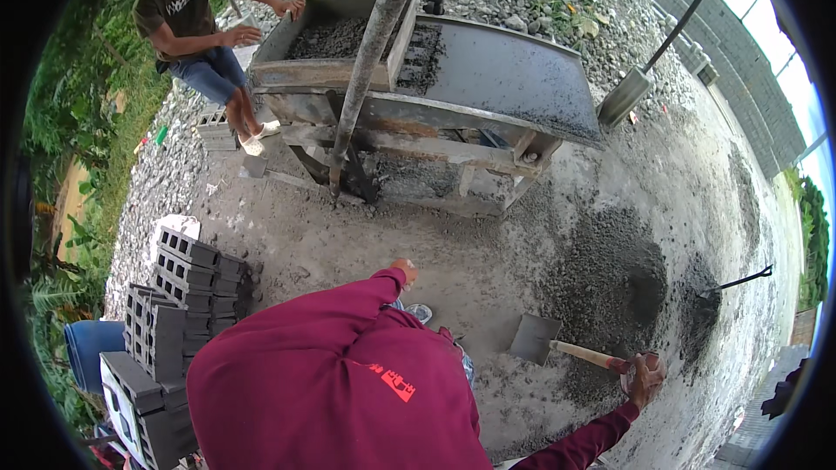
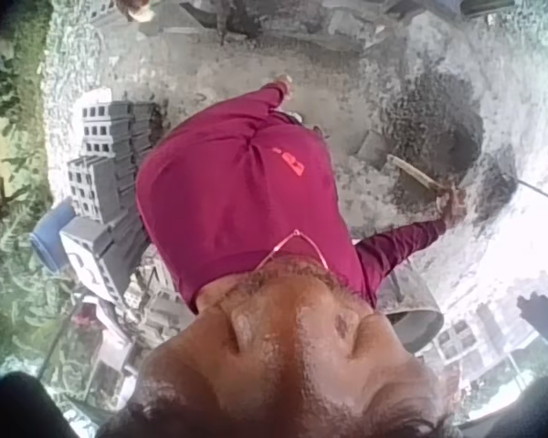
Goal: The person shovels a wet concrete mixture from a pile into a block-making machine, clears several small stones from the mixture by hand, and then carries a newly formed concrete block away from the machine.
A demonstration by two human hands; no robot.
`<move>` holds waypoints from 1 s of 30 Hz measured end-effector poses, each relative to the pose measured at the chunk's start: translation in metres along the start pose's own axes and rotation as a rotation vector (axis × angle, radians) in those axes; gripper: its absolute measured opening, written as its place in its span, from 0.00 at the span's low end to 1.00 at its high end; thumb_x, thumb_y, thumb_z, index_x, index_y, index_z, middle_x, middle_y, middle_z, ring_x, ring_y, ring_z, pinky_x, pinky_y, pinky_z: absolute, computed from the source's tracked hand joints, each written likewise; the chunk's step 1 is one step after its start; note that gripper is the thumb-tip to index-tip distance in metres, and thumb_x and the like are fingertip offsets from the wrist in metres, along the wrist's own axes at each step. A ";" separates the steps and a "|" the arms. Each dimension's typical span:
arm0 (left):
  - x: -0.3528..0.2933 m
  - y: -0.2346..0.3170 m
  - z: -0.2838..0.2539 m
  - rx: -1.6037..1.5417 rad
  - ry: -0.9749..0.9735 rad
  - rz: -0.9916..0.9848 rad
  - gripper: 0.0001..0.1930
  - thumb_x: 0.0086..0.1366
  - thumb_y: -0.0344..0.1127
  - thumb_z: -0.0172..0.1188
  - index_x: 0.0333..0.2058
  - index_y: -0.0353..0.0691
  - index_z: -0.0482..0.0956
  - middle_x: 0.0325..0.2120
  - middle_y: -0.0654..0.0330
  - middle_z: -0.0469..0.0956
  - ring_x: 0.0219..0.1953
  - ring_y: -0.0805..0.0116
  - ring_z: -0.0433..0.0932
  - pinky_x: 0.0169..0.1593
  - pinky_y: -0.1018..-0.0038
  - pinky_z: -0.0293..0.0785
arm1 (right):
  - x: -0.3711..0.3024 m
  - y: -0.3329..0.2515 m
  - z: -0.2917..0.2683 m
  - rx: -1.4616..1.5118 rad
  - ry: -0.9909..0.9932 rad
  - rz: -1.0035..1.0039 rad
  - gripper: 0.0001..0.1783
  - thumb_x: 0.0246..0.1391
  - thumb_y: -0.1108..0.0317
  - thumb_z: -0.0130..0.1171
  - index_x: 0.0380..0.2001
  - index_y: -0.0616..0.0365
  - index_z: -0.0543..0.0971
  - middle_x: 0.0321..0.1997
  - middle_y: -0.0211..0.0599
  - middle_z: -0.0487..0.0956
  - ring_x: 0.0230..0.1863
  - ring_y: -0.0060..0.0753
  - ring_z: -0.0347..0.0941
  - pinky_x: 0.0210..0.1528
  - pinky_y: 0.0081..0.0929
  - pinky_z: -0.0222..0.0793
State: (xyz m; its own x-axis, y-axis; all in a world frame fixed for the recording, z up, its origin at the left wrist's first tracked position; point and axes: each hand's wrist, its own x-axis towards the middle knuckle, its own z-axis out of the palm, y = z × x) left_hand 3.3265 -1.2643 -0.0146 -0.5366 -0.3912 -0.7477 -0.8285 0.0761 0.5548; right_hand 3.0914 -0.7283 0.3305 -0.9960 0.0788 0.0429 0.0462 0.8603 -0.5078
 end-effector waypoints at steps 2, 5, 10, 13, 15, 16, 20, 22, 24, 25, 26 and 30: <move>-0.004 -0.002 -0.007 -0.070 0.065 -0.039 0.12 0.46 0.39 0.60 0.23 0.34 0.82 0.20 0.50 0.80 0.22 0.60 0.81 0.32 0.67 0.77 | -0.008 -0.003 -0.001 0.032 0.033 -0.002 0.20 0.36 0.56 0.61 0.29 0.62 0.76 0.30 0.39 0.75 0.31 0.37 0.69 0.37 0.33 0.64; -0.007 -0.017 -0.019 -0.051 0.081 -0.067 0.12 0.45 0.40 0.60 0.22 0.34 0.81 0.18 0.51 0.79 0.22 0.60 0.81 0.32 0.67 0.77 | -0.016 -0.021 0.002 0.037 0.041 -0.008 0.19 0.37 0.56 0.60 0.28 0.62 0.76 0.27 0.37 0.75 0.29 0.36 0.69 0.36 0.32 0.64; -0.008 -0.029 -0.027 -0.029 0.069 -0.078 0.13 0.47 0.39 0.58 0.27 0.34 0.80 0.20 0.52 0.80 0.22 0.60 0.81 0.30 0.68 0.77 | 0.011 -0.005 0.009 -0.025 0.035 0.093 0.20 0.36 0.55 0.61 0.27 0.62 0.77 0.27 0.37 0.75 0.29 0.36 0.70 0.36 0.31 0.64; -0.011 -0.025 -0.025 -0.054 0.106 -0.098 0.12 0.46 0.40 0.60 0.22 0.36 0.82 0.20 0.51 0.80 0.24 0.59 0.81 0.36 0.68 0.77 | 0.036 0.017 0.012 -0.054 0.074 0.060 0.20 0.36 0.53 0.62 0.27 0.59 0.78 0.24 0.34 0.73 0.24 0.31 0.68 0.27 0.30 0.62; -0.011 -0.028 -0.029 -0.054 0.111 -0.114 0.12 0.45 0.39 0.59 0.22 0.36 0.82 0.21 0.51 0.80 0.25 0.59 0.81 0.36 0.68 0.77 | 0.044 0.026 0.020 -0.064 0.085 0.037 0.20 0.35 0.52 0.64 0.27 0.57 0.78 0.20 0.30 0.71 0.18 0.26 0.65 0.19 0.28 0.60; -0.012 -0.032 -0.031 -0.023 0.102 -0.096 0.13 0.48 0.40 0.57 0.25 0.35 0.81 0.20 0.52 0.80 0.23 0.60 0.81 0.32 0.68 0.78 | 0.039 0.008 0.022 -0.043 0.087 0.001 0.20 0.35 0.52 0.64 0.26 0.57 0.78 0.19 0.30 0.71 0.17 0.26 0.65 0.19 0.28 0.60; -0.009 -0.028 -0.026 0.041 0.033 -0.055 0.14 0.52 0.41 0.53 0.28 0.35 0.81 0.20 0.53 0.80 0.22 0.62 0.81 0.30 0.69 0.78 | 0.038 0.016 0.018 -0.032 0.132 -0.064 0.19 0.35 0.53 0.63 0.26 0.58 0.78 0.19 0.30 0.71 0.17 0.25 0.65 0.19 0.27 0.59; -0.005 -0.030 -0.025 0.071 0.040 -0.049 0.14 0.52 0.41 0.52 0.27 0.36 0.81 0.20 0.54 0.81 0.22 0.63 0.81 0.31 0.69 0.78 | 0.037 0.018 0.018 -0.015 0.122 -0.045 0.20 0.36 0.53 0.63 0.26 0.58 0.78 0.19 0.31 0.72 0.17 0.26 0.65 0.19 0.28 0.60; -0.001 -0.031 -0.023 0.103 0.045 -0.043 0.14 0.53 0.41 0.52 0.27 0.37 0.81 0.20 0.54 0.81 0.22 0.63 0.81 0.31 0.69 0.79 | 0.033 0.015 0.017 0.000 0.114 -0.024 0.20 0.36 0.53 0.62 0.27 0.59 0.78 0.19 0.31 0.72 0.17 0.27 0.66 0.19 0.29 0.60; 0.001 -0.031 -0.022 0.088 0.040 -0.048 0.14 0.52 0.41 0.52 0.27 0.37 0.81 0.21 0.54 0.81 0.22 0.63 0.81 0.31 0.69 0.78 | 0.030 0.011 0.017 -0.043 0.129 -0.019 0.20 0.36 0.53 0.62 0.28 0.59 0.79 0.20 0.32 0.73 0.19 0.28 0.67 0.21 0.29 0.62; 0.003 -0.032 -0.022 0.072 0.035 -0.053 0.14 0.52 0.41 0.52 0.27 0.37 0.81 0.21 0.54 0.81 0.22 0.63 0.81 0.31 0.69 0.78 | 0.027 0.007 0.017 -0.086 0.143 -0.014 0.21 0.35 0.53 0.63 0.28 0.60 0.79 0.21 0.33 0.74 0.21 0.29 0.68 0.23 0.30 0.63; 0.004 -0.029 -0.020 0.108 0.020 -0.004 0.14 0.52 0.41 0.52 0.26 0.37 0.81 0.21 0.54 0.81 0.22 0.63 0.81 0.30 0.70 0.78 | -0.003 -0.039 0.011 -0.015 0.156 -0.112 0.22 0.34 0.53 0.63 0.30 0.61 0.79 0.22 0.35 0.75 0.24 0.31 0.70 0.28 0.31 0.65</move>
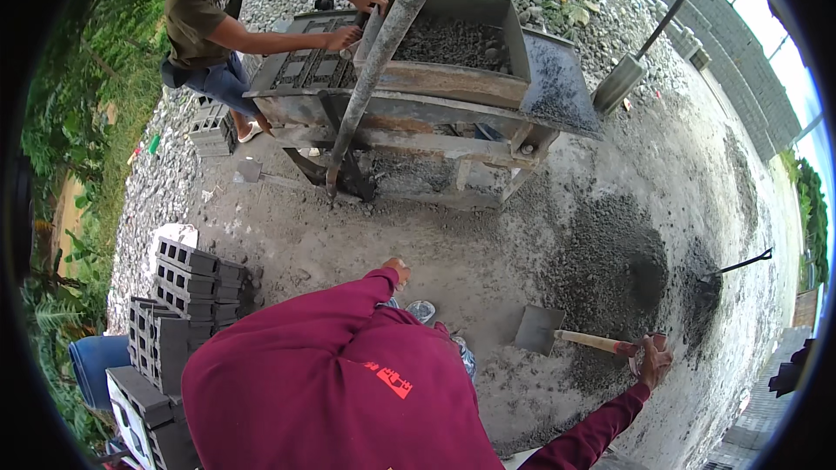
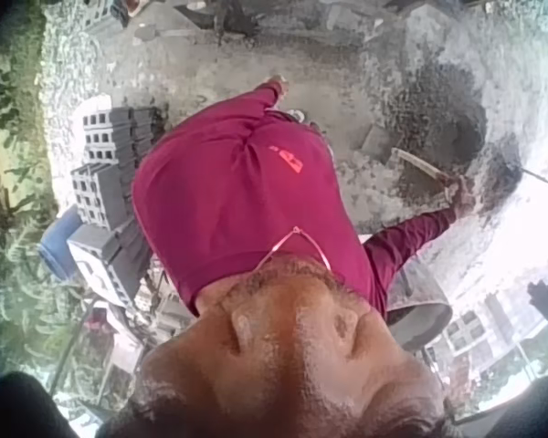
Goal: The person shovels a wet concrete mixture from a pile into a block-making machine, clears several small stones from the mixture by hand, and then carries a newly formed concrete block away from the machine.
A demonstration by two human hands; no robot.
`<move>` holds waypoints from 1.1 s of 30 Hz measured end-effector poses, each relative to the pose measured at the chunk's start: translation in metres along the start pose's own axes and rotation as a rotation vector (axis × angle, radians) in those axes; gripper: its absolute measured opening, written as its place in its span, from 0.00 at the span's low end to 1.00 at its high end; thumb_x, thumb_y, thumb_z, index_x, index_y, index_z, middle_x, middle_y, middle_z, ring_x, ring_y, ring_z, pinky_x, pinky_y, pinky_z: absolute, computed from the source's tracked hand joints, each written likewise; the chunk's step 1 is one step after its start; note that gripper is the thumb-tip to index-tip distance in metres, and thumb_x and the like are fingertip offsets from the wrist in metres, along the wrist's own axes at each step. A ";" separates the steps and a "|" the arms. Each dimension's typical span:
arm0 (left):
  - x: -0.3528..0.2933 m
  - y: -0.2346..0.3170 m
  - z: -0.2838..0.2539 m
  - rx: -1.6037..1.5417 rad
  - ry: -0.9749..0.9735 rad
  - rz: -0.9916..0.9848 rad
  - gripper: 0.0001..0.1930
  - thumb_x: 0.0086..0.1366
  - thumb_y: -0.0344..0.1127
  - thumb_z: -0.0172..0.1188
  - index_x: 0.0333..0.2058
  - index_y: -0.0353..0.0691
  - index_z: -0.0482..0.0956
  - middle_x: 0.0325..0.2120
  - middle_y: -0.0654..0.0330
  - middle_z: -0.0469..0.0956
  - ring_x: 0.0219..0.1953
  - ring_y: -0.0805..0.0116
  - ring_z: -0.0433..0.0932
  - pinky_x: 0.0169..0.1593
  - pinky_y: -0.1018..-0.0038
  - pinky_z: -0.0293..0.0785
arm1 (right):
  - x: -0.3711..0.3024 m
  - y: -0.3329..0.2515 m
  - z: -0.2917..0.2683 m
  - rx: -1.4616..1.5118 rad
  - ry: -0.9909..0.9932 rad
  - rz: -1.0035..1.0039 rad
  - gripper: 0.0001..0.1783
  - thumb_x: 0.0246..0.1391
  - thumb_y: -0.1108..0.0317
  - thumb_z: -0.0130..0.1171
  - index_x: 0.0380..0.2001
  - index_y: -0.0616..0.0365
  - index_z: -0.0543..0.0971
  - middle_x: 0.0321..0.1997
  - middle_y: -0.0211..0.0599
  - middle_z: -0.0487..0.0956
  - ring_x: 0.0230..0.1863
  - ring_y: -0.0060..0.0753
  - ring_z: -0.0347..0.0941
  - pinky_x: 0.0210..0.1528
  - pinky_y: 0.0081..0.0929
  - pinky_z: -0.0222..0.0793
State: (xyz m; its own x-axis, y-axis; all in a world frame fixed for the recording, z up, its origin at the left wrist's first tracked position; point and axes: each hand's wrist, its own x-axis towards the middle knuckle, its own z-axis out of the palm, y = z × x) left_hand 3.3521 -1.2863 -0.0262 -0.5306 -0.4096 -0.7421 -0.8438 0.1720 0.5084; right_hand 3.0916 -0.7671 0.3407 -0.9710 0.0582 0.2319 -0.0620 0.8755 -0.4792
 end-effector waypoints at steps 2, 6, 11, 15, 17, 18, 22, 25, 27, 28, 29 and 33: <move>-0.001 0.004 0.001 -0.016 0.021 -0.023 0.13 0.49 0.42 0.56 0.24 0.38 0.83 0.21 0.53 0.81 0.26 0.61 0.82 0.37 0.69 0.77 | -0.001 -0.001 -0.001 -0.034 0.018 0.067 0.23 0.35 0.54 0.63 0.31 0.61 0.80 0.22 0.36 0.75 0.26 0.32 0.71 0.31 0.31 0.65; -0.005 0.008 0.002 -0.108 0.032 -0.070 0.13 0.49 0.41 0.57 0.24 0.38 0.83 0.21 0.53 0.80 0.25 0.61 0.81 0.36 0.69 0.77 | 0.005 0.001 -0.008 -0.033 -0.120 0.156 0.24 0.36 0.52 0.61 0.33 0.61 0.79 0.32 0.42 0.78 0.34 0.42 0.74 0.39 0.37 0.66; -0.006 0.004 -0.005 -0.158 -0.017 -0.078 0.14 0.53 0.38 0.53 0.34 0.35 0.78 0.20 0.53 0.80 0.18 0.62 0.80 0.23 0.67 0.76 | 0.014 0.018 0.003 -0.018 -0.036 0.099 0.19 0.35 0.55 0.62 0.28 0.58 0.80 0.22 0.33 0.75 0.22 0.29 0.68 0.26 0.30 0.63; -0.002 0.000 -0.004 -0.121 -0.021 -0.046 0.13 0.54 0.38 0.53 0.34 0.35 0.78 0.20 0.53 0.80 0.18 0.62 0.79 0.22 0.67 0.75 | 0.019 0.026 0.006 -0.007 -0.022 0.099 0.17 0.35 0.56 0.62 0.26 0.57 0.80 0.22 0.31 0.75 0.22 0.28 0.68 0.26 0.29 0.62; -0.001 0.002 -0.001 -0.146 0.003 -0.061 0.13 0.54 0.38 0.52 0.33 0.36 0.78 0.20 0.54 0.80 0.18 0.62 0.80 0.22 0.67 0.75 | 0.023 0.037 0.006 -0.039 0.021 0.124 0.16 0.34 0.56 0.62 0.25 0.57 0.80 0.21 0.30 0.74 0.22 0.27 0.68 0.26 0.29 0.62; -0.001 0.002 -0.002 -0.148 0.006 -0.063 0.13 0.54 0.38 0.52 0.33 0.36 0.78 0.20 0.54 0.80 0.18 0.62 0.80 0.22 0.67 0.75 | 0.024 0.040 0.007 -0.037 0.019 0.122 0.16 0.34 0.56 0.62 0.25 0.57 0.80 0.21 0.30 0.74 0.22 0.27 0.68 0.26 0.29 0.62; 0.003 -0.001 -0.005 -0.092 -0.020 -0.064 0.13 0.54 0.38 0.52 0.33 0.36 0.78 0.20 0.55 0.80 0.19 0.63 0.80 0.22 0.67 0.75 | 0.022 0.031 0.006 -0.010 -0.014 0.133 0.16 0.34 0.56 0.62 0.24 0.57 0.79 0.21 0.30 0.74 0.21 0.27 0.67 0.24 0.28 0.61; 0.004 0.002 -0.002 -0.093 -0.013 -0.056 0.13 0.54 0.38 0.52 0.34 0.36 0.78 0.20 0.55 0.80 0.19 0.63 0.80 0.22 0.67 0.75 | 0.024 0.036 0.006 0.026 -0.024 0.136 0.18 0.34 0.55 0.63 0.24 0.58 0.79 0.21 0.31 0.74 0.20 0.28 0.67 0.23 0.29 0.62; 0.005 0.004 0.000 -0.107 -0.010 -0.061 0.14 0.54 0.38 0.52 0.35 0.36 0.78 0.21 0.55 0.80 0.19 0.63 0.80 0.22 0.67 0.76 | 0.025 0.041 0.005 0.043 -0.008 0.111 0.19 0.34 0.54 0.63 0.24 0.59 0.79 0.21 0.32 0.74 0.20 0.29 0.67 0.23 0.29 0.62; 0.007 0.004 0.000 -0.105 -0.025 -0.078 0.14 0.54 0.38 0.52 0.36 0.37 0.78 0.21 0.55 0.80 0.19 0.63 0.80 0.22 0.67 0.76 | 0.025 0.041 0.004 0.011 -0.001 0.106 0.20 0.33 0.53 0.63 0.24 0.60 0.79 0.21 0.33 0.74 0.21 0.30 0.68 0.24 0.30 0.62; 0.008 0.005 0.001 -0.104 -0.040 -0.095 0.14 0.54 0.37 0.52 0.37 0.37 0.78 0.21 0.55 0.80 0.20 0.63 0.80 0.22 0.67 0.76 | 0.024 0.041 0.004 -0.022 0.006 0.101 0.21 0.33 0.53 0.64 0.24 0.61 0.79 0.21 0.33 0.74 0.21 0.31 0.69 0.24 0.31 0.63; 0.010 0.004 0.004 -0.096 -0.027 -0.097 0.15 0.54 0.38 0.52 0.38 0.37 0.77 0.21 0.55 0.80 0.20 0.63 0.80 0.22 0.66 0.76 | 0.021 0.038 0.002 -0.020 0.004 0.094 0.23 0.32 0.51 0.65 0.25 0.62 0.79 0.21 0.35 0.75 0.22 0.32 0.70 0.26 0.32 0.64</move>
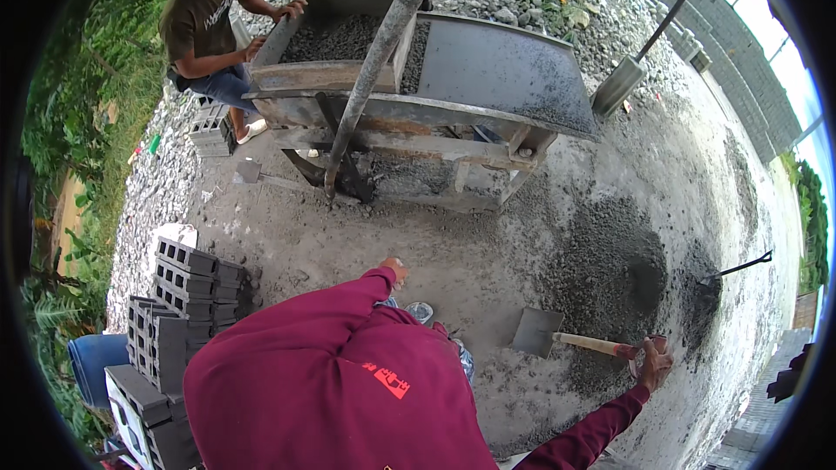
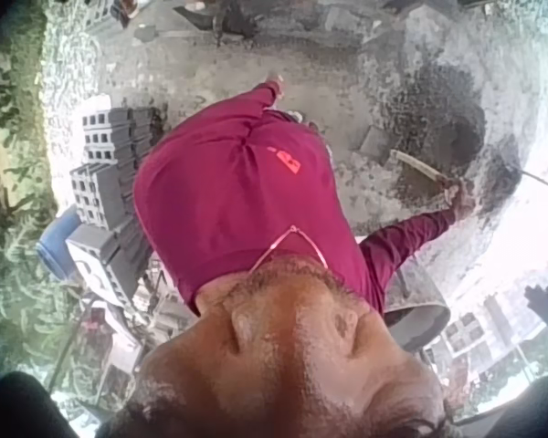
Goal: The person shovels a wet concrete mixture from a pile into a block-making machine, clears several small stones from the mixture by hand, and then carries a newly formed concrete block away from the machine.
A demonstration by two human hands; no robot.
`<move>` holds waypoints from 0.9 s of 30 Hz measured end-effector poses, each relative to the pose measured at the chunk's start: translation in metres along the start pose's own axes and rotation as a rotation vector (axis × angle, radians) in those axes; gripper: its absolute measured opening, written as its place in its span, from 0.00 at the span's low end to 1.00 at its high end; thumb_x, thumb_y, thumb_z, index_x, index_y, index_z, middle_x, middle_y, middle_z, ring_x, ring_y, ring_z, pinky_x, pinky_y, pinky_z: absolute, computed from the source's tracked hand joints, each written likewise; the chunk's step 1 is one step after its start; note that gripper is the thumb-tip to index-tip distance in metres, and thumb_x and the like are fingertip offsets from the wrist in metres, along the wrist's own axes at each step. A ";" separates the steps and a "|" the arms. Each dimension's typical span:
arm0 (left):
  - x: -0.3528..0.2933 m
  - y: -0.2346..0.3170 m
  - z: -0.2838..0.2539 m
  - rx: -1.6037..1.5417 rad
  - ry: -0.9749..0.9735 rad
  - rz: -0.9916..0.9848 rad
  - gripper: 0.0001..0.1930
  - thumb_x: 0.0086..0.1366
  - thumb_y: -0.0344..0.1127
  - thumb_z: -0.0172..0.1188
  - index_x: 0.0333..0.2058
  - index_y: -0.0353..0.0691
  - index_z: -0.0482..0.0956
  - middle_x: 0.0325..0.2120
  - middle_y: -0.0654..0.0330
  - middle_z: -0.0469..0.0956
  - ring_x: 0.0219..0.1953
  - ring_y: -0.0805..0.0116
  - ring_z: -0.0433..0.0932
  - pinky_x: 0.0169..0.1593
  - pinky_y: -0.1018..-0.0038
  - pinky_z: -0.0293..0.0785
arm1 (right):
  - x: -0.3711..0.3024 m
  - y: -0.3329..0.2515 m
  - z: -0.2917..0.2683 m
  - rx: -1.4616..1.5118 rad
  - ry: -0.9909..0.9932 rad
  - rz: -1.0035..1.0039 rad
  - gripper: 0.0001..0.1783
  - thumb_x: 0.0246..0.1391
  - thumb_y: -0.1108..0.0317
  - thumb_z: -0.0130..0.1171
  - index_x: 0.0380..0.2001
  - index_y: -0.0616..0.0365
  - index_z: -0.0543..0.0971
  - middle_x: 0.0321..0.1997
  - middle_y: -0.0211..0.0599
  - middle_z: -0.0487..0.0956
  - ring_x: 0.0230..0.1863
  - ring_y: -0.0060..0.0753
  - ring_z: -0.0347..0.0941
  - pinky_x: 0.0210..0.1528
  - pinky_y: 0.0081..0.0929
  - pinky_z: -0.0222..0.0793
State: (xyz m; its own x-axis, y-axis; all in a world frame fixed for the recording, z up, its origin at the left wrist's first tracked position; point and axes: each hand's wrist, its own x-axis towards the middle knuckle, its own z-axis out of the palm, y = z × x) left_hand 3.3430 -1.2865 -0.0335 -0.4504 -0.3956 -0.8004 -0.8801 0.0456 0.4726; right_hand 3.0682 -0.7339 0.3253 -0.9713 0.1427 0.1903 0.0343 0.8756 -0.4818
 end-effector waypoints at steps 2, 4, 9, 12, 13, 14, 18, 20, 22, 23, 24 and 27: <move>0.002 0.002 0.003 0.002 -0.001 0.016 0.15 0.54 0.39 0.52 0.38 0.38 0.78 0.21 0.55 0.80 0.19 0.63 0.80 0.22 0.65 0.76 | -0.001 0.001 -0.002 -0.004 0.036 -0.012 0.24 0.32 0.51 0.65 0.27 0.62 0.79 0.22 0.35 0.75 0.22 0.32 0.70 0.27 0.32 0.65; 0.006 -0.001 0.003 0.022 0.009 0.030 0.15 0.54 0.39 0.52 0.37 0.38 0.78 0.21 0.55 0.80 0.19 0.63 0.80 0.21 0.65 0.76 | -0.002 -0.003 -0.002 -0.008 0.021 0.005 0.24 0.33 0.51 0.65 0.28 0.62 0.80 0.22 0.35 0.76 0.23 0.32 0.70 0.28 0.32 0.65; 0.011 -0.005 -0.002 0.081 0.000 0.047 0.15 0.54 0.39 0.52 0.37 0.38 0.78 0.22 0.55 0.80 0.19 0.62 0.80 0.21 0.65 0.75 | -0.006 -0.030 -0.005 -0.020 -0.112 0.123 0.24 0.32 0.54 0.60 0.33 0.61 0.79 0.32 0.41 0.77 0.34 0.41 0.72 0.40 0.34 0.65; 0.002 0.003 0.001 -0.007 -0.025 0.009 0.14 0.54 0.39 0.52 0.36 0.38 0.78 0.21 0.55 0.80 0.19 0.62 0.80 0.21 0.65 0.75 | -0.001 -0.019 -0.007 -0.038 -0.121 0.106 0.24 0.33 0.54 0.60 0.33 0.61 0.79 0.31 0.42 0.77 0.34 0.41 0.72 0.40 0.34 0.66; 0.000 0.005 0.002 -0.014 -0.009 0.014 0.14 0.54 0.39 0.52 0.35 0.38 0.78 0.21 0.55 0.80 0.19 0.62 0.79 0.20 0.65 0.75 | 0.002 -0.013 -0.007 -0.045 -0.127 0.123 0.25 0.33 0.53 0.60 0.34 0.61 0.79 0.31 0.42 0.77 0.34 0.41 0.72 0.40 0.34 0.66; -0.003 0.007 0.004 -0.021 0.005 0.019 0.13 0.54 0.40 0.52 0.34 0.39 0.78 0.20 0.55 0.79 0.18 0.62 0.79 0.20 0.65 0.74 | 0.003 -0.009 -0.009 -0.053 -0.132 0.141 0.25 0.34 0.53 0.61 0.34 0.61 0.79 0.32 0.43 0.77 0.34 0.42 0.73 0.40 0.34 0.66; 0.001 0.000 -0.001 0.026 0.026 0.054 0.13 0.55 0.40 0.52 0.34 0.39 0.79 0.20 0.55 0.79 0.18 0.62 0.79 0.20 0.65 0.74 | 0.005 -0.011 -0.004 -0.069 -0.128 0.137 0.26 0.34 0.52 0.61 0.34 0.62 0.78 0.33 0.44 0.78 0.35 0.43 0.73 0.40 0.36 0.66; 0.004 -0.001 -0.001 0.039 -0.014 0.047 0.13 0.55 0.39 0.52 0.33 0.39 0.79 0.19 0.55 0.79 0.18 0.62 0.78 0.20 0.65 0.73 | 0.008 -0.006 -0.002 -0.031 -0.138 0.124 0.27 0.34 0.52 0.61 0.35 0.62 0.78 0.34 0.45 0.78 0.36 0.44 0.74 0.40 0.37 0.66; 0.008 -0.003 0.001 0.031 0.001 0.045 0.13 0.55 0.39 0.52 0.33 0.39 0.79 0.20 0.55 0.79 0.18 0.62 0.79 0.20 0.65 0.74 | 0.006 -0.011 -0.001 -0.051 -0.124 0.122 0.27 0.34 0.52 0.61 0.35 0.62 0.78 0.34 0.46 0.78 0.36 0.44 0.74 0.40 0.38 0.66; 0.010 -0.005 0.001 0.023 0.017 0.043 0.12 0.55 0.39 0.52 0.33 0.39 0.79 0.20 0.55 0.79 0.18 0.62 0.79 0.20 0.65 0.74 | 0.004 -0.014 0.000 -0.070 -0.111 0.120 0.27 0.34 0.52 0.61 0.35 0.62 0.78 0.34 0.46 0.78 0.36 0.44 0.74 0.40 0.38 0.66; 0.009 -0.005 0.002 0.021 0.015 0.042 0.12 0.55 0.39 0.52 0.33 0.39 0.79 0.20 0.55 0.79 0.18 0.62 0.79 0.20 0.65 0.74 | 0.003 -0.017 -0.001 -0.072 -0.111 0.119 0.27 0.34 0.52 0.61 0.35 0.62 0.78 0.34 0.46 0.78 0.36 0.44 0.74 0.40 0.38 0.66; 0.006 -0.001 0.001 0.021 0.010 0.048 0.12 0.55 0.39 0.52 0.34 0.39 0.78 0.21 0.55 0.80 0.19 0.62 0.79 0.21 0.65 0.74 | 0.002 -0.019 0.000 -0.106 -0.117 0.149 0.27 0.34 0.51 0.61 0.34 0.62 0.78 0.34 0.46 0.78 0.36 0.45 0.74 0.40 0.38 0.66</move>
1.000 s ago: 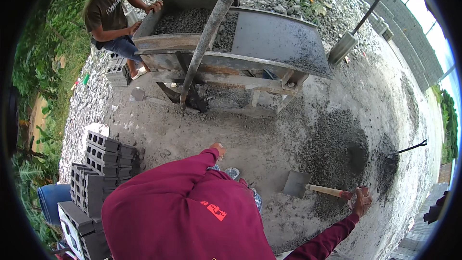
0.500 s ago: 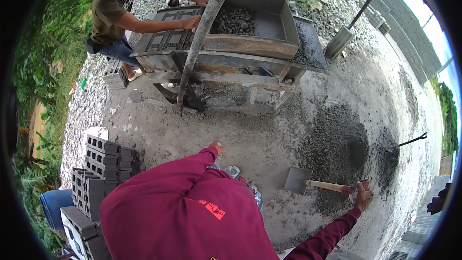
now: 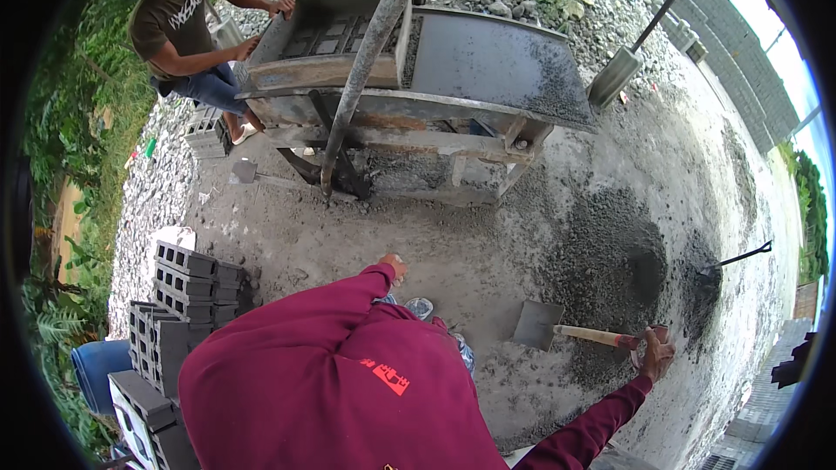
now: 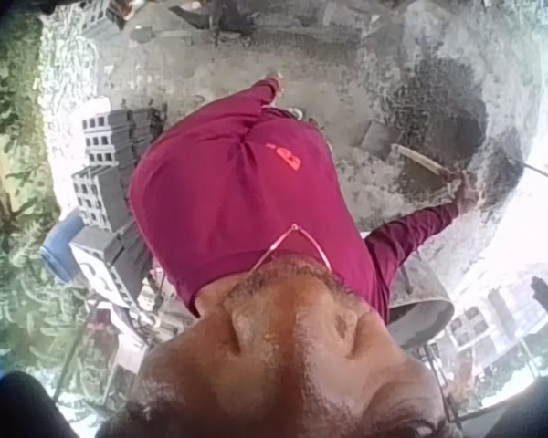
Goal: The person shovels a wet concrete mixture from a pile into a block-making machine, clears several small stones from the mixture by hand, and then carries a newly formed concrete block away from the machine.
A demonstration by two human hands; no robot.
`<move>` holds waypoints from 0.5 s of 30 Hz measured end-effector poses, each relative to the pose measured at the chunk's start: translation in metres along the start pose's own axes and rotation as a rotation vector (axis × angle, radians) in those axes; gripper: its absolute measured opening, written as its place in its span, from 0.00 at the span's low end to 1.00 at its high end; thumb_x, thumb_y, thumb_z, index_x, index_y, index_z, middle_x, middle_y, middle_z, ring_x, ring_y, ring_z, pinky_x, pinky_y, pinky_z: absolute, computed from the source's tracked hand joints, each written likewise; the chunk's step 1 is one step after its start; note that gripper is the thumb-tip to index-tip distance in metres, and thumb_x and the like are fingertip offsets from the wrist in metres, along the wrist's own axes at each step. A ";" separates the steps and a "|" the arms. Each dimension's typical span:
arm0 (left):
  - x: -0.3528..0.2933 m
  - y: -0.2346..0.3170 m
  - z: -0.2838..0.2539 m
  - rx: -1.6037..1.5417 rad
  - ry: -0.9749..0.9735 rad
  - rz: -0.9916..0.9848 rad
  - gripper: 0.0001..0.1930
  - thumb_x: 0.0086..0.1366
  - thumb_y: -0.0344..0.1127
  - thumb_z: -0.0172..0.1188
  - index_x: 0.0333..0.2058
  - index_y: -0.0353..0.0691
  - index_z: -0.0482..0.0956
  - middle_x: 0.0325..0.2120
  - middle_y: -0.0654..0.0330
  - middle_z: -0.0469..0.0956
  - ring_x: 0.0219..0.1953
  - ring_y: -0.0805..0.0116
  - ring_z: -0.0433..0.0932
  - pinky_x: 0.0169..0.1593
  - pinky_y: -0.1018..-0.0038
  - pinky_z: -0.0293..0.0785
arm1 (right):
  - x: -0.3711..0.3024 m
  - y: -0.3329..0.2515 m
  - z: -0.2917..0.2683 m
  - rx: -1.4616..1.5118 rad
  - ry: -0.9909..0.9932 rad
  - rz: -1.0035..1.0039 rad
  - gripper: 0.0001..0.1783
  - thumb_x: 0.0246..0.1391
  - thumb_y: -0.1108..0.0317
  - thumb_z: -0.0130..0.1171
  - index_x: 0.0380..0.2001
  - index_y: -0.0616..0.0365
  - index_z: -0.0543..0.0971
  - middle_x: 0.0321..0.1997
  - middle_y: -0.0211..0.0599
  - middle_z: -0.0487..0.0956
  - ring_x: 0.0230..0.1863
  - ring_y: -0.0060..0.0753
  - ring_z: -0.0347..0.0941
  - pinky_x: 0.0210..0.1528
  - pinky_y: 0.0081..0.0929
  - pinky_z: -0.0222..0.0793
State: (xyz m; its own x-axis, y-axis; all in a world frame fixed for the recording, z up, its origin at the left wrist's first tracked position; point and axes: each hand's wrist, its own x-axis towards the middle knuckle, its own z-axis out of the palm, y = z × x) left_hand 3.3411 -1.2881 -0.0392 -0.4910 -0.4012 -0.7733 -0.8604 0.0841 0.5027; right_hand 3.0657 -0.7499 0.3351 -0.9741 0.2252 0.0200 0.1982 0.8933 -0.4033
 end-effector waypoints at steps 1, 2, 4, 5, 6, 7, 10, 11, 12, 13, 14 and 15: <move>-0.002 0.003 0.000 -0.003 -0.015 -0.004 0.13 0.54 0.39 0.51 0.34 0.39 0.78 0.21 0.54 0.80 0.19 0.61 0.79 0.21 0.66 0.74 | 0.003 0.007 0.003 -0.009 0.075 -0.034 0.24 0.34 0.52 0.62 0.31 0.61 0.79 0.26 0.40 0.76 0.28 0.37 0.72 0.32 0.34 0.65; -0.003 0.006 -0.001 -0.007 -0.029 -0.007 0.13 0.54 0.39 0.51 0.34 0.38 0.78 0.21 0.54 0.80 0.19 0.61 0.80 0.21 0.66 0.74 | 0.004 0.012 0.004 -0.017 0.149 -0.069 0.22 0.34 0.52 0.63 0.28 0.60 0.80 0.19 0.35 0.73 0.21 0.30 0.69 0.24 0.30 0.63; -0.008 0.009 -0.002 -0.024 -0.034 -0.016 0.13 0.54 0.38 0.51 0.34 0.38 0.78 0.21 0.54 0.80 0.20 0.61 0.80 0.22 0.66 0.75 | 0.002 0.010 0.004 0.039 0.125 -0.093 0.22 0.34 0.52 0.63 0.29 0.59 0.80 0.19 0.34 0.73 0.21 0.29 0.69 0.24 0.30 0.63; -0.011 0.010 -0.002 -0.038 -0.039 -0.023 0.13 0.53 0.38 0.52 0.34 0.37 0.78 0.20 0.54 0.80 0.20 0.61 0.80 0.22 0.66 0.75 | 0.001 0.010 0.004 0.095 0.103 -0.115 0.22 0.34 0.52 0.63 0.29 0.58 0.80 0.19 0.33 0.73 0.20 0.29 0.69 0.24 0.29 0.63; -0.010 0.009 -0.003 -0.042 -0.036 -0.024 0.13 0.53 0.38 0.52 0.34 0.37 0.78 0.20 0.54 0.80 0.20 0.61 0.80 0.22 0.66 0.75 | 0.001 0.010 0.004 0.097 0.101 -0.119 0.22 0.34 0.52 0.63 0.29 0.58 0.80 0.19 0.33 0.73 0.20 0.29 0.69 0.24 0.29 0.63; -0.010 0.008 -0.004 -0.047 -0.033 -0.019 0.13 0.53 0.38 0.52 0.33 0.37 0.78 0.20 0.54 0.80 0.20 0.61 0.80 0.22 0.66 0.75 | 0.002 0.010 0.004 0.095 0.085 -0.110 0.21 0.34 0.52 0.63 0.29 0.57 0.80 0.19 0.33 0.73 0.20 0.28 0.68 0.23 0.29 0.63; -0.005 0.005 -0.003 -0.042 -0.034 -0.002 0.13 0.53 0.38 0.52 0.33 0.37 0.78 0.20 0.54 0.80 0.19 0.61 0.80 0.22 0.67 0.75 | 0.001 0.010 0.004 0.096 0.084 -0.099 0.20 0.35 0.52 0.63 0.29 0.56 0.80 0.19 0.32 0.73 0.20 0.27 0.68 0.23 0.28 0.62; -0.003 0.004 -0.003 -0.031 -0.038 0.012 0.13 0.53 0.38 0.52 0.33 0.36 0.78 0.20 0.54 0.80 0.19 0.61 0.79 0.22 0.67 0.74 | 0.001 0.010 0.004 0.098 0.100 -0.098 0.20 0.35 0.53 0.63 0.28 0.56 0.80 0.20 0.32 0.73 0.20 0.27 0.68 0.22 0.28 0.62; -0.001 0.000 -0.004 -0.033 -0.033 0.009 0.13 0.53 0.38 0.52 0.33 0.36 0.78 0.20 0.54 0.80 0.19 0.61 0.79 0.22 0.67 0.74 | -0.001 0.006 0.004 0.101 0.096 -0.100 0.20 0.35 0.53 0.63 0.28 0.56 0.80 0.20 0.32 0.73 0.20 0.27 0.68 0.22 0.28 0.62; 0.002 -0.004 -0.005 -0.033 -0.039 0.011 0.13 0.53 0.39 0.52 0.32 0.36 0.77 0.19 0.54 0.79 0.18 0.61 0.79 0.21 0.67 0.74 | -0.003 -0.001 0.002 0.090 0.040 -0.059 0.21 0.35 0.53 0.62 0.31 0.57 0.80 0.25 0.35 0.75 0.27 0.32 0.70 0.30 0.31 0.64; 0.005 -0.008 -0.006 -0.034 -0.044 0.012 0.13 0.53 0.39 0.52 0.32 0.36 0.77 0.19 0.54 0.79 0.18 0.62 0.79 0.21 0.67 0.74 | -0.004 -0.005 0.002 0.080 -0.016 -0.019 0.22 0.35 0.54 0.61 0.33 0.58 0.80 0.31 0.39 0.77 0.33 0.37 0.72 0.37 0.35 0.65; 0.006 -0.007 -0.003 -0.034 -0.050 0.016 0.13 0.53 0.39 0.52 0.32 0.36 0.77 0.19 0.54 0.79 0.18 0.62 0.79 0.21 0.67 0.74 | -0.002 0.000 0.002 0.077 -0.011 -0.016 0.22 0.35 0.54 0.61 0.33 0.58 0.80 0.31 0.39 0.77 0.33 0.37 0.72 0.37 0.35 0.65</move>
State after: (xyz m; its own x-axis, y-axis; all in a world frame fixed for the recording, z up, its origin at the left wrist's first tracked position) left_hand 3.3443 -1.2937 -0.0463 -0.5116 -0.3539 -0.7829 -0.8477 0.0592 0.5272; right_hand 3.0677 -0.7517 0.3333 -0.9783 0.2065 0.0175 0.1741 0.8644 -0.4718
